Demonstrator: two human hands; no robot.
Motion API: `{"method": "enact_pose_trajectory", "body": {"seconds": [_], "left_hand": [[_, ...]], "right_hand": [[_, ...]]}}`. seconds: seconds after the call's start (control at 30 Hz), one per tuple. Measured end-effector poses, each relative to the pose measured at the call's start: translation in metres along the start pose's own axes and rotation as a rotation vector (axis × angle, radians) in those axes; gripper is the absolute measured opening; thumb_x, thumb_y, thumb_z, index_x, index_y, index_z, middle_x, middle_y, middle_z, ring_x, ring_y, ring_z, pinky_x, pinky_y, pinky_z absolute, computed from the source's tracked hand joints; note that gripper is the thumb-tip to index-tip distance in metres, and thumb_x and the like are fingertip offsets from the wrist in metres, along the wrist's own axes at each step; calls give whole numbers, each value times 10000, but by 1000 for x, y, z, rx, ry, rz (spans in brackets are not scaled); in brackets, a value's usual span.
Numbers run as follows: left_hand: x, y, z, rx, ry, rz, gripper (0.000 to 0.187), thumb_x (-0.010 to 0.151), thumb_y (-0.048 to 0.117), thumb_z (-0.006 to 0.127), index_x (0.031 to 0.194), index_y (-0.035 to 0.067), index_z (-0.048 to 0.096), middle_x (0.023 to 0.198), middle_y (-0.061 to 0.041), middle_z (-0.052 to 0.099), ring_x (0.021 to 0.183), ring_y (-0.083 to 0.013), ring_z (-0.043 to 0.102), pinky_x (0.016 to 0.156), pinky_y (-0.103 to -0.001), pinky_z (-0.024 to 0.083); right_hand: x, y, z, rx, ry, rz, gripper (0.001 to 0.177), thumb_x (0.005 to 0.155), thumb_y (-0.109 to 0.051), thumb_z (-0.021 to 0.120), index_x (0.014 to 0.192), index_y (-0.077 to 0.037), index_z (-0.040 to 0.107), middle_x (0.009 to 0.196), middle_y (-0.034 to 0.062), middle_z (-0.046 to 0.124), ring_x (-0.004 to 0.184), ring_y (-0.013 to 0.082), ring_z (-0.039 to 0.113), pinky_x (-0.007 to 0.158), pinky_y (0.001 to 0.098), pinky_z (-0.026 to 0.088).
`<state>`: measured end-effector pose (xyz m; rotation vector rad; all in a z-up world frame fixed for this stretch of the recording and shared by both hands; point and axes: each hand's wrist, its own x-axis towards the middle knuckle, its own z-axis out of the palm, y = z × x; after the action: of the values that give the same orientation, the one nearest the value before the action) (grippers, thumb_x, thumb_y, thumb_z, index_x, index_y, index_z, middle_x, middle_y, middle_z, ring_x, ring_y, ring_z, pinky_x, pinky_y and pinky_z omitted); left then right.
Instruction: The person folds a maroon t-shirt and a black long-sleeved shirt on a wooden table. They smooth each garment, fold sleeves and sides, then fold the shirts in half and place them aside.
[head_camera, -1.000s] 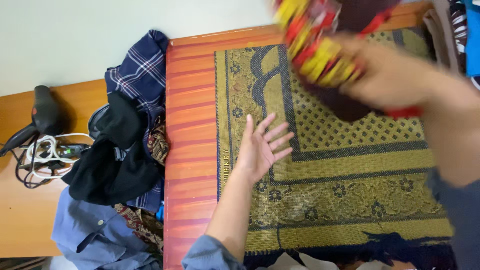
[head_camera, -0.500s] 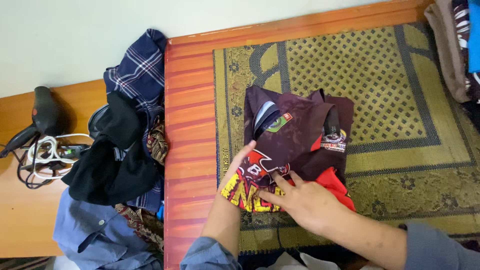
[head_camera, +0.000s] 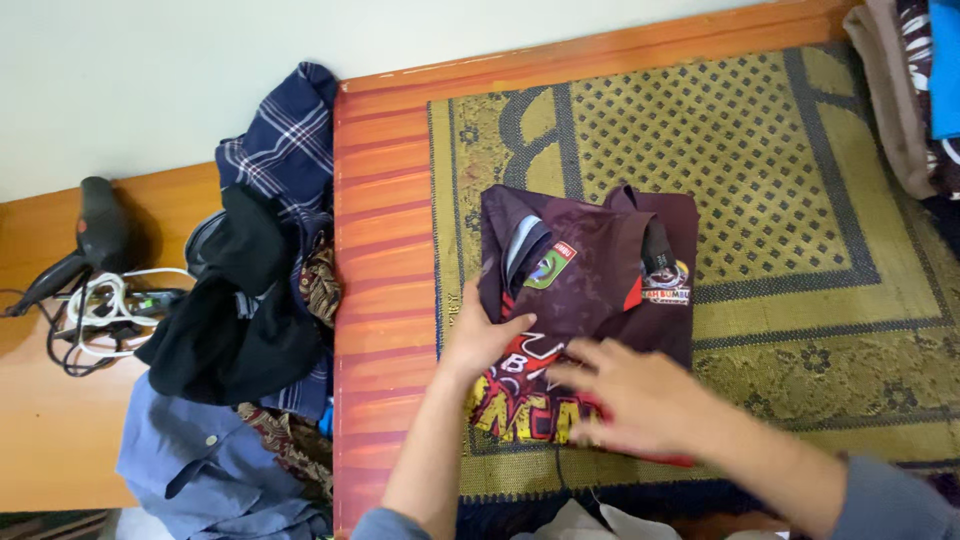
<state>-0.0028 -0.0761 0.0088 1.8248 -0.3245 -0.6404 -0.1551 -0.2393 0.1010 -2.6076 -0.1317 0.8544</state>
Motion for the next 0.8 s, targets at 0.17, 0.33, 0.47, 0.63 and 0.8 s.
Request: {"method": "enact_pose_trajectory", "body": {"seconds": [0.17, 0.33, 0.47, 0.63, 0.8], "left_hand": [[-8, 3, 18, 435, 369, 194, 811, 892, 350, 776, 1496, 9, 355, 1348, -297, 553, 1222, -454, 581, 1022, -480, 485], [-11, 12, 7, 365, 324, 459, 368, 1075, 236, 613, 1392, 51, 640, 1353, -221, 627, 1287, -410, 606, 1107, -458, 454], [-8, 12, 7, 450, 198, 230, 457, 804, 309, 807, 1166, 45, 716, 1025, -152, 709, 966, -307, 702, 888, -398, 540], [10, -17, 10, 100, 179, -2, 229, 892, 185, 700, 1073, 48, 730, 918, -85, 742, 800, -188, 690, 737, -335, 547], [24, -28, 0, -346, 98, -271, 393, 870, 180, 739, 1185, -6, 595, 996, -115, 694, 841, -164, 679, 733, -324, 554]], "right_hand": [[33, 33, -30, -6, 347, -151, 701, 832, -366, 741, 1489, -328, 502, 1585, 122, 391, 1421, 324, 381, 1112, 508, 403], [48, 40, -25, -191, 883, -292, 591, 812, -196, 729, 1379, -264, 580, 1595, 144, 411, 1502, 372, 336, 1168, 570, 284], [51, 58, -11, -58, 921, -164, 604, 806, -164, 745, 1383, -210, 572, 1577, 178, 429, 1482, 389, 366, 1192, 536, 318], [50, 97, 16, 189, 1057, 264, 861, 768, -255, 815, 1493, -31, 407, 1467, 261, 394, 1366, 467, 375, 1160, 533, 327], [58, 135, 46, 321, 1108, 414, 846, 888, -269, 807, 1534, 44, 361, 1451, 292, 394, 1373, 432, 400, 1169, 519, 345]]}}
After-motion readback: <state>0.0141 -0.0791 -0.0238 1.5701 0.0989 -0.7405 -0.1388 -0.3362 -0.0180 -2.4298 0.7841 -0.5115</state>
